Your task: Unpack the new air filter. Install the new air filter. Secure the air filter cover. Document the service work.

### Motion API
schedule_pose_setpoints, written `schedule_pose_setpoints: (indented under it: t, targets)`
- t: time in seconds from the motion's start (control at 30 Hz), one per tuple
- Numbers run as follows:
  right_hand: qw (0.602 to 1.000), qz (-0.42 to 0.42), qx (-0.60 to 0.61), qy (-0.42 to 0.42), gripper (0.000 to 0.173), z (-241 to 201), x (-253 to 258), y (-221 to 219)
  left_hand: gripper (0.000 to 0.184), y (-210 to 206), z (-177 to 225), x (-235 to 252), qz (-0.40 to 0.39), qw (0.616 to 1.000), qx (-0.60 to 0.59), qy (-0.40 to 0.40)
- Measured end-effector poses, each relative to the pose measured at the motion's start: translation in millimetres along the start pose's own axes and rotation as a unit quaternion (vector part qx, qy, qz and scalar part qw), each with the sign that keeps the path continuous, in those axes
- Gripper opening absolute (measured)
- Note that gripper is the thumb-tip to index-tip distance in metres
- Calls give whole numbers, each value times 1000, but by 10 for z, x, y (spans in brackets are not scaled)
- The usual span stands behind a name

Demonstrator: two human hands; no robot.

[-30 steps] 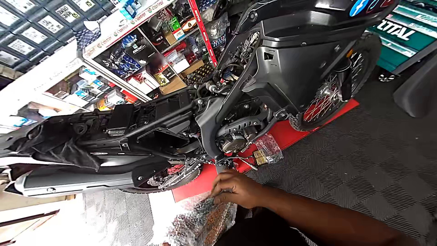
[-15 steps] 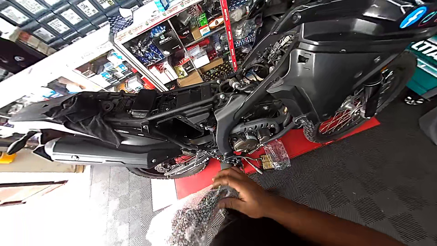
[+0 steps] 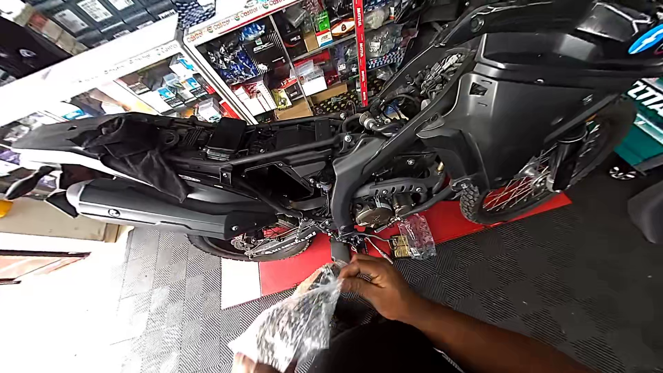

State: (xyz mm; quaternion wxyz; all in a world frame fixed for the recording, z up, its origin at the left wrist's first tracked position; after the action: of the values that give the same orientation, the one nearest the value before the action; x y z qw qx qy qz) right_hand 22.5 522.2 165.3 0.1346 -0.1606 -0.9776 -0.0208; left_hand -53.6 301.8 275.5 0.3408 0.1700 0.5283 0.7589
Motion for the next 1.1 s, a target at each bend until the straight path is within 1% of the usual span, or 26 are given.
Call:
schedule_pose_setpoints:
  t: [0.07, 0.13, 0.2, 0.27, 0.33, 0.37, 0.4, 0.43, 0.5, 0.57, 0.6, 0.67, 0.77, 0.83, 0.87, 0.93, 0.97, 1.03, 1.1]
  targets:
    - [999, 30, -23, -38, 18, 167, -69, 93, 37, -140, -375, -18, 60, 992, -63, -94]
    - [995, 40, -36, -84, 18, 332, -121, 153, 32, -206, -491, 7, 55, 977, -143, -149]
    - [988, 53, -9, -145, 20, 435, -169, 152, 30, -242, -506, 1, 55, 972, -164, -158]
    - [974, 83, 52, -204, 20, 541, -191, 169, 32, -218, -537, -19, 67, 971, -178, -147]
    - [956, 122, 132, -230, 18, 720, -235, 232, 35, -134, -567, -49, 85, 965, -213, -129]
    - [949, 120, 167, -238, 18, 816, -275, 272, 37, -95, -572, -55, 97, 957, -244, -123]
    - [947, 103, 183, -243, 18, 908, -324, 303, 39, -64, -560, -52, 109, 947, -278, -115]
    - [950, 75, 172, -249, 20, 982, -374, 322, 41, -43, -533, -44, 119, 934, -320, -106]
    - [960, -16, 74, -268, 28, 1087, -479, 312, 38, -50, -513, -13, 143, 890, -425, -78]
    - [946, -135, -45, -290, 37, 1088, -550, 230, 32, -103, -530, 38, 185, 834, -520, -23]
    - [937, -185, -71, -287, 39, 1060, -571, 162, 30, -128, -532, 69, 208, 810, -548, 11]
    - [928, -256, -68, -264, 38, 959, -584, -11, 23, -151, -565, 137, 250, 769, -582, 80]
    - [920, -340, -44, -189, 33, 778, -484, -260, 18, -182, -733, 255, 313, 714, -603, 168]
    - [907, -372, -59, -188, 29, 766, -408, -315, 15, -223, -854, 316, 343, 688, -602, 214]
    - [897, -388, -75, -197, 27, 812, -383, -312, 16, -240, -910, 341, 350, 680, -603, 226]
    - [873, -427, -95, -214, 25, 921, -372, -299, 19, -249, -1044, 390, 362, 673, -606, 220]
    - [869, -434, -86, -224, 25, 939, -389, -283, 21, -246, -1132, 411, 364, 672, -607, 217]
    - [875, -404, -53, -261, 26, 927, -432, -214, 27, -216, -1312, 434, 357, 664, -616, 230]
    - [878, -364, -31, -310, 27, 1039, -458, -165, 36, -154, -1496, 395, 348, 673, -602, 251]
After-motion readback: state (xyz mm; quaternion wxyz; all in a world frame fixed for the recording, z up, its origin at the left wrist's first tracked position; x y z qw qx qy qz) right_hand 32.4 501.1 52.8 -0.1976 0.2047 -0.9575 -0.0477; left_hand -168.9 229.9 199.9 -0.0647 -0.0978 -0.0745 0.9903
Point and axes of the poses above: each hand's wrist, its own x-axis towards the middle knuckle, its own y-axis out of the back of the hand, z = x × y, the point moved 2 cm from there along x, towards the middle knuckle, and after that the axes turned 2 degrees about -z, right-handed, at the moved point
